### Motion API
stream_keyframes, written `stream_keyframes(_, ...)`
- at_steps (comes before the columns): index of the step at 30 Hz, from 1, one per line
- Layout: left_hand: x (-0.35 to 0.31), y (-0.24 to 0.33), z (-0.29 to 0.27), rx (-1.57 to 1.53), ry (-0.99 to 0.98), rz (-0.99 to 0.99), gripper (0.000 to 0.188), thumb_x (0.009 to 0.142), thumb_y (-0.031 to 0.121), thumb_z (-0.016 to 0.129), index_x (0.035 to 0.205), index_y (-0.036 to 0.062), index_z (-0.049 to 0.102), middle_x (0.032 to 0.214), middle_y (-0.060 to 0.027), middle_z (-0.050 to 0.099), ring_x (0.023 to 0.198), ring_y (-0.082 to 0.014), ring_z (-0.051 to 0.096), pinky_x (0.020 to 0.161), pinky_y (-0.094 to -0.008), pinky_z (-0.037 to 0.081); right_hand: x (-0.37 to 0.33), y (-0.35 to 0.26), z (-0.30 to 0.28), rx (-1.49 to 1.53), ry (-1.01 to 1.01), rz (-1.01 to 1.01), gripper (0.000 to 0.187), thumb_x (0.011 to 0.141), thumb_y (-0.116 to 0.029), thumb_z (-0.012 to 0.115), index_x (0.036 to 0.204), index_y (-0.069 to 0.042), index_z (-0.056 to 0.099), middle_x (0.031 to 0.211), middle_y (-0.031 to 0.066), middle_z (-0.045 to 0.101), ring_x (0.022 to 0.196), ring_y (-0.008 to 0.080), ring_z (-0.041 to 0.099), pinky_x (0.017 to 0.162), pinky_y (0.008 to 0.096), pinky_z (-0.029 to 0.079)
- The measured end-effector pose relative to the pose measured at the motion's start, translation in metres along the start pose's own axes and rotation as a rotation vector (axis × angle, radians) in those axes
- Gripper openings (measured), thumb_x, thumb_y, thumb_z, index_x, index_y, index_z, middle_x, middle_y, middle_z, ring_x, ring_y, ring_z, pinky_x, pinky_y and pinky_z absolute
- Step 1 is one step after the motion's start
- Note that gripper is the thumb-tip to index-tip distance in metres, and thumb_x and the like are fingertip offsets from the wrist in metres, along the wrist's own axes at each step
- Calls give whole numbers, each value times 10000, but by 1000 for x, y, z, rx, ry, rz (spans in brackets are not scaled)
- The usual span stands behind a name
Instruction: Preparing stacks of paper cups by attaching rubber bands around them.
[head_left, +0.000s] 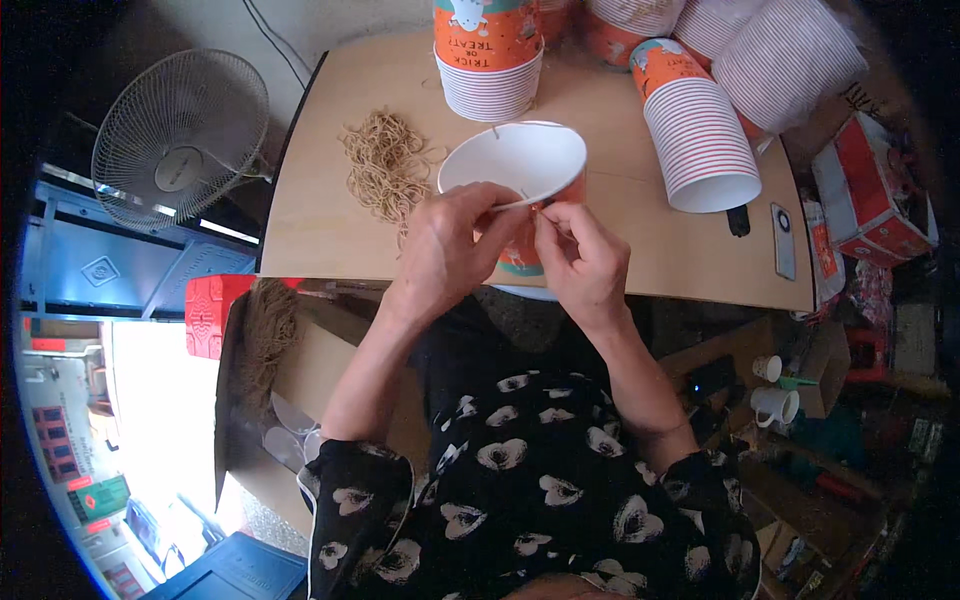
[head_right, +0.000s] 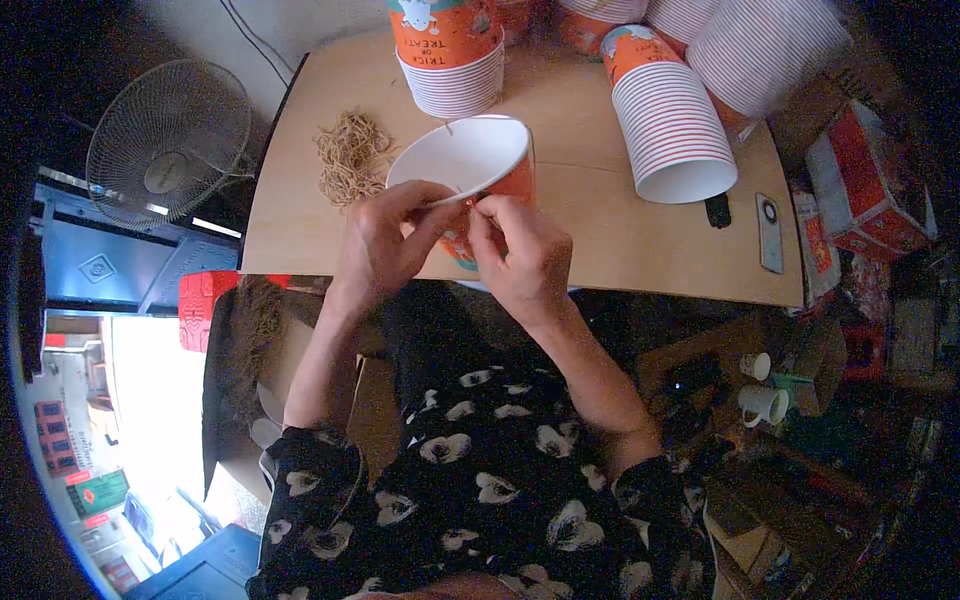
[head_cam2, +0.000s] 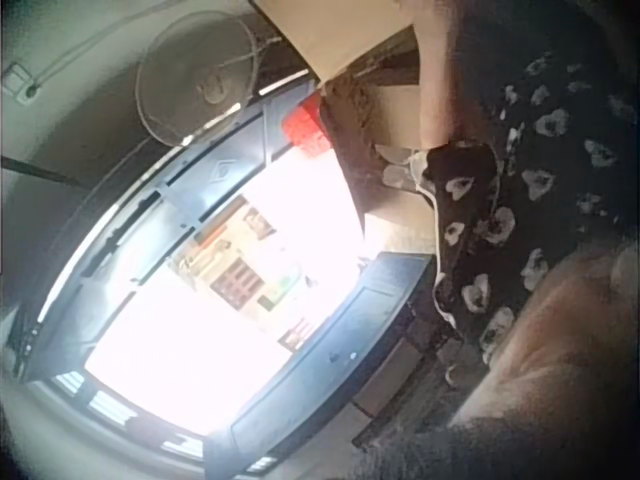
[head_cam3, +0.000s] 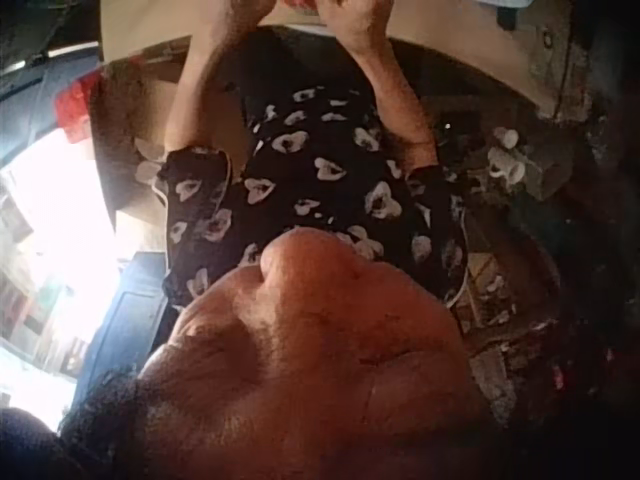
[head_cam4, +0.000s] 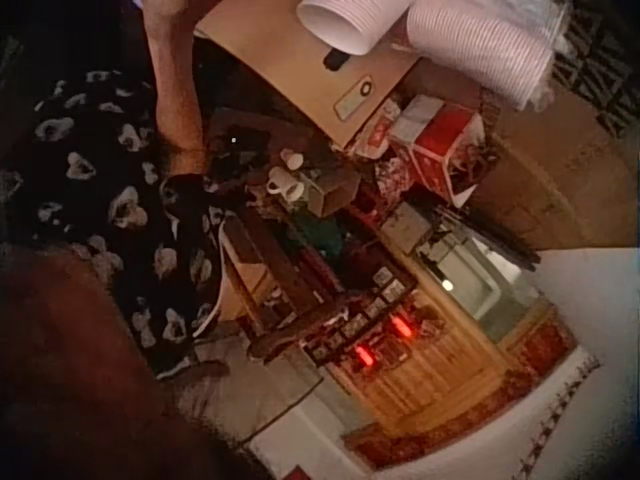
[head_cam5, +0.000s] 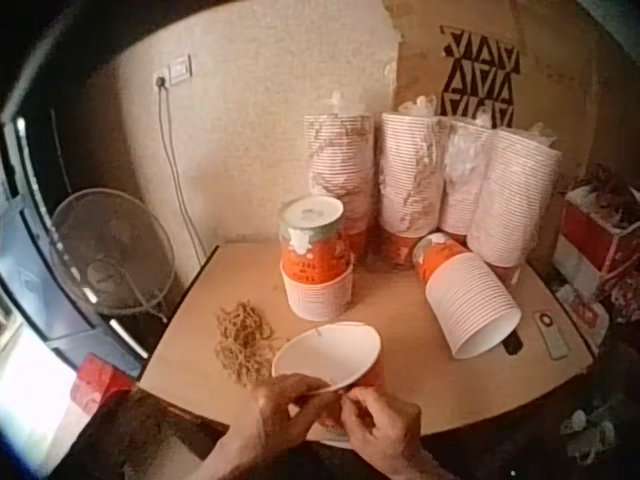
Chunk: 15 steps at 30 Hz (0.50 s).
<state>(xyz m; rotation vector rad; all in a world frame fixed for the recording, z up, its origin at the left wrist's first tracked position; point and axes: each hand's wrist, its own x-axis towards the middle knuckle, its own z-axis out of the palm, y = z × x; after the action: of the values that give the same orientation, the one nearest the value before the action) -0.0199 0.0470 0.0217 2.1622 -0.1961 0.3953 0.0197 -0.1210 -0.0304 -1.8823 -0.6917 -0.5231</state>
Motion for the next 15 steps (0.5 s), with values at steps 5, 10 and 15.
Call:
stream_keyframes(5,-5,-6,6,111,-64,107,127,898,90,671,970,-7,711,836,-115,694,785,-181,659,657,-306,522,-10,-1,-4,30,-14,23,121,803,-27,706,886,-47,620,749,113,658,638,276,671,555,357,513)
stream_keyframes(10,-6,-2,18,-138,-73,-52,113,844,160,707,884,61,743,836,-75,704,752,-237,633,701,-360,513,-19,4,-17,52,-52,73,115,812,-38,710,896,-50,633,748,114,665,617,255,666,530,341,502)
stream_keyframes(15,-6,-10,15,-22,-240,-43,105,846,107,710,935,62,745,831,-38,699,765,-157,590,700,-307,483,-8,-2,-60,124,-391,270,149,813,-75,738,938,-53,660,694,69,671,571,129,629,512,285,478)
